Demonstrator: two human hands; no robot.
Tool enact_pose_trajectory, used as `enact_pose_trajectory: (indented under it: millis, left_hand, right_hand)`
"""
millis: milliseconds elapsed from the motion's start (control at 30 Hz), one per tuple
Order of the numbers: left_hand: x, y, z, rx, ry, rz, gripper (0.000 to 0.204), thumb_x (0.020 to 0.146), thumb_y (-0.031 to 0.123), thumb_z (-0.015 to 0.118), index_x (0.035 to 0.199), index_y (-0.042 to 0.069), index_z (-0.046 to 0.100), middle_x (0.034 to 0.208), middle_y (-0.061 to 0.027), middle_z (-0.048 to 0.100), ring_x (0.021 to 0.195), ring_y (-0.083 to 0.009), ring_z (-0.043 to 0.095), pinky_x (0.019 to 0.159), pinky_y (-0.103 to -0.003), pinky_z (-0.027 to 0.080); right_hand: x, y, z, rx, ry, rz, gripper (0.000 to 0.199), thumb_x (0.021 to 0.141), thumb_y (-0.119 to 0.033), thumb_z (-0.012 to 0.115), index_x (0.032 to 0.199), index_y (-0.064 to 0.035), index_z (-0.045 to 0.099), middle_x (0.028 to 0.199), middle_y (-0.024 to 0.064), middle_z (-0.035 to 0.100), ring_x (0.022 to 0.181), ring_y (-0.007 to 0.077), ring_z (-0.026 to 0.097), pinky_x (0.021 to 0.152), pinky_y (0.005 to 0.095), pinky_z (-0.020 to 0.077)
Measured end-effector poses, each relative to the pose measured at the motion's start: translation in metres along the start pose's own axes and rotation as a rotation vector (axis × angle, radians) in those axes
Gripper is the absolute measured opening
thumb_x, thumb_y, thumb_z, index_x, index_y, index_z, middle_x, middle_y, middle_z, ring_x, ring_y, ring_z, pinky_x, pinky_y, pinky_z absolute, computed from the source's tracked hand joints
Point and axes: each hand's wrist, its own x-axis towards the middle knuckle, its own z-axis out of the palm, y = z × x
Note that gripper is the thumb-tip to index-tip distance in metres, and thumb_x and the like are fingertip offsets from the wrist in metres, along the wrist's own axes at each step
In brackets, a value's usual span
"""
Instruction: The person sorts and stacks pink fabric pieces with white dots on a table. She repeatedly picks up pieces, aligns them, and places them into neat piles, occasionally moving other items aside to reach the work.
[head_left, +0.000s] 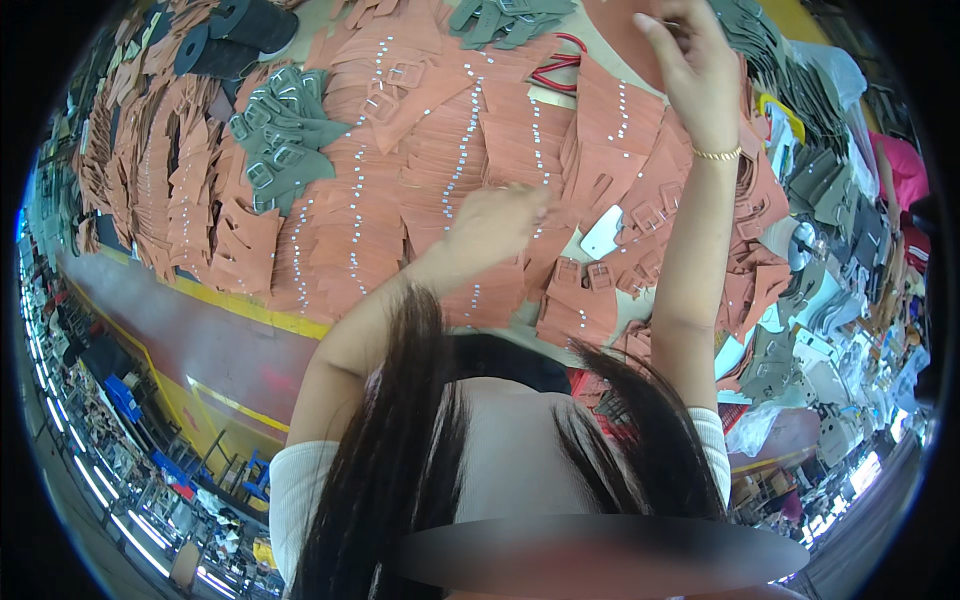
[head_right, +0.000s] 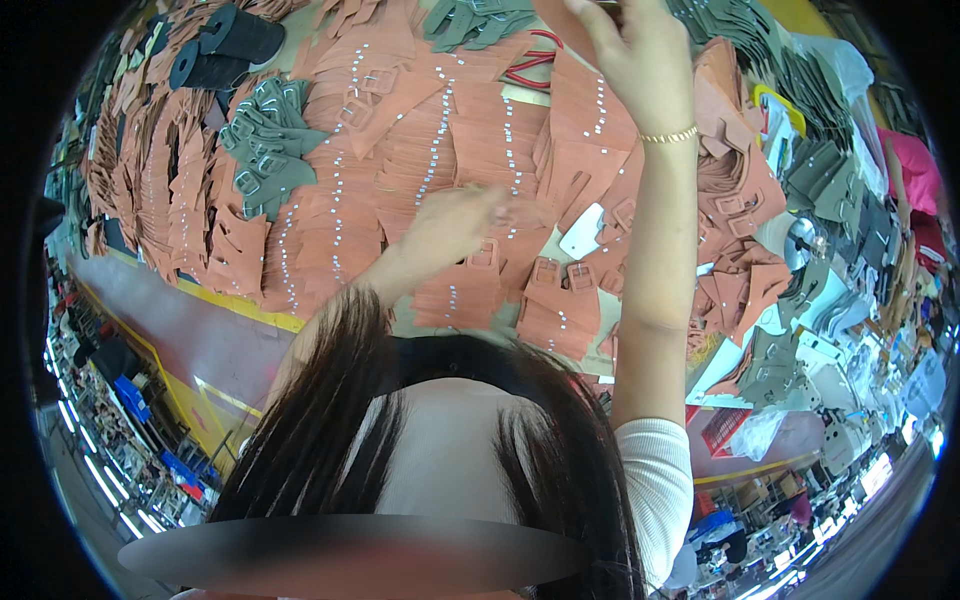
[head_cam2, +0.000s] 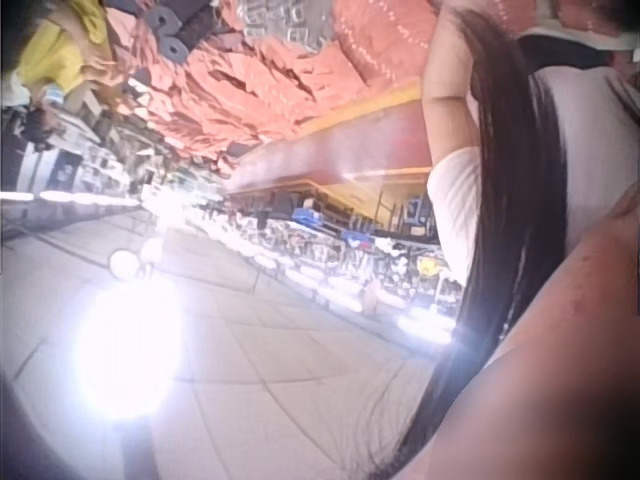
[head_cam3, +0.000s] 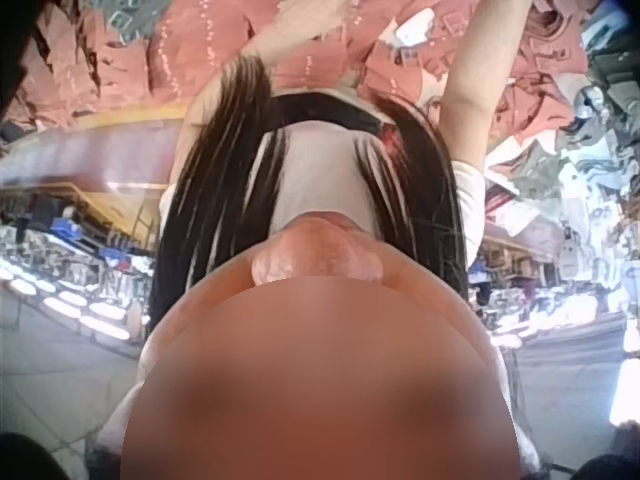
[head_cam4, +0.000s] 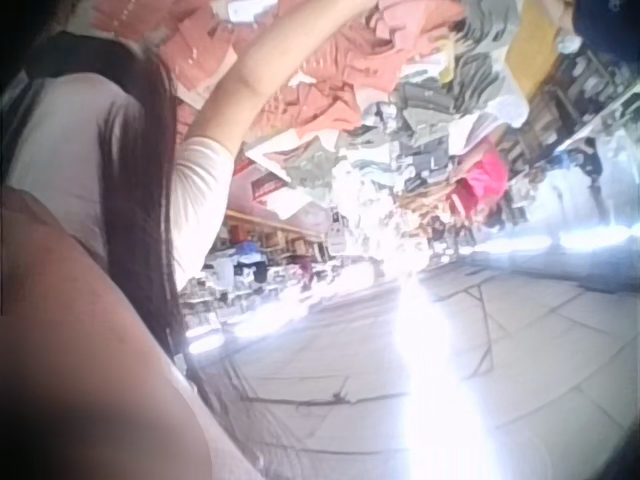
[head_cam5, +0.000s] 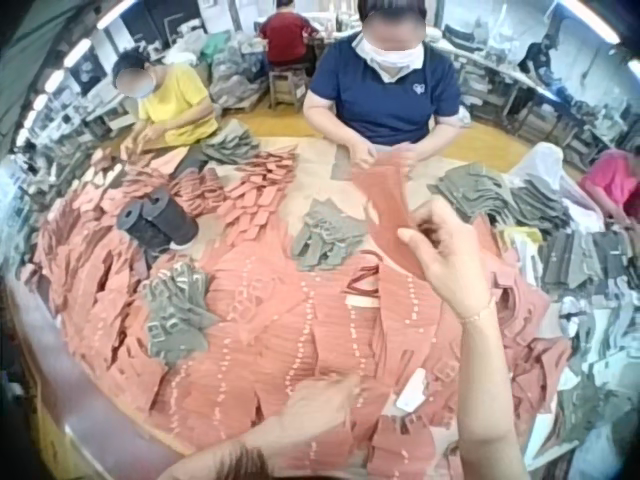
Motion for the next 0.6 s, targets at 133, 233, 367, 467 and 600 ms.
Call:
enact_pose_trajectory:
  millis: [133,233,367,467,600]
  left_hand:
    - [-0.025,-0.02,0.009,-1.241,0.43,-0.178,0.015,0.092,0.012,0.052,0.106,0.006,0.051,0.108,-0.0092,0.061,0.091,-0.0261,0.063,0.085,-0.041,0.049]
    - [-0.032,-0.043,0.042,-1.829,0.547,-0.476,0.016,0.094,0.015,0.05,0.109,0.008,0.049,0.107,-0.006,0.06,0.092,-0.0207,0.062,0.085,-0.036,0.05]
    - [-0.043,-0.069,0.077,-2.012,0.432,-0.368,0.025,0.092,0.012,0.054,0.113,0.0,0.053,0.106,-0.0102,0.062,0.094,-0.0225,0.061,0.082,-0.035,0.051]
    - [-0.052,-0.074,0.084,-1.887,0.374,-0.227,0.032,0.093,0.014,0.047,0.118,-0.007,0.05,0.117,-0.0145,0.058,0.105,-0.025,0.058,0.09,-0.039,0.048]
    - [-0.055,-0.063,0.078,-1.944,0.432,-0.25,0.038,0.095,0.024,0.044,0.118,-0.005,0.051,0.119,-0.016,0.057,0.109,-0.0226,0.056,0.095,-0.037,0.045]
  right_hand:
    - [-0.036,-0.032,-0.001,0.72,0.239,0.199,0.012,0.088,-0.004,0.058,0.096,-0.0104,0.05,0.088,0.0016,0.063,0.079,0.0144,0.062,0.068,0.0327,0.0508]
    - [-0.101,-0.044,0.037,1.233,0.378,0.501,0.023,0.09,-0.003,0.056,0.107,-0.0145,0.046,0.097,-0.0017,0.06,0.08,0.0136,0.061,0.069,0.034,0.0542]
    - [-0.193,-0.044,0.13,1.596,0.309,1.002,0.022,0.091,-0.003,0.054,0.11,-0.0125,0.047,0.1,0.0052,0.061,0.09,0.0194,0.063,0.081,0.0371,0.0548]
    - [-0.239,-0.037,0.175,1.569,0.483,1.224,0.017,0.092,-0.004,0.052,0.107,-0.0097,0.049,0.1,0.0064,0.061,0.094,0.0231,0.063,0.084,0.0404,0.0542]
    - [-0.256,-0.014,0.183,1.489,0.422,1.309,0.013,0.092,-0.01,0.054,0.105,-0.0084,0.053,0.1,0.0065,0.062,0.094,0.023,0.062,0.083,0.0386,0.0537]
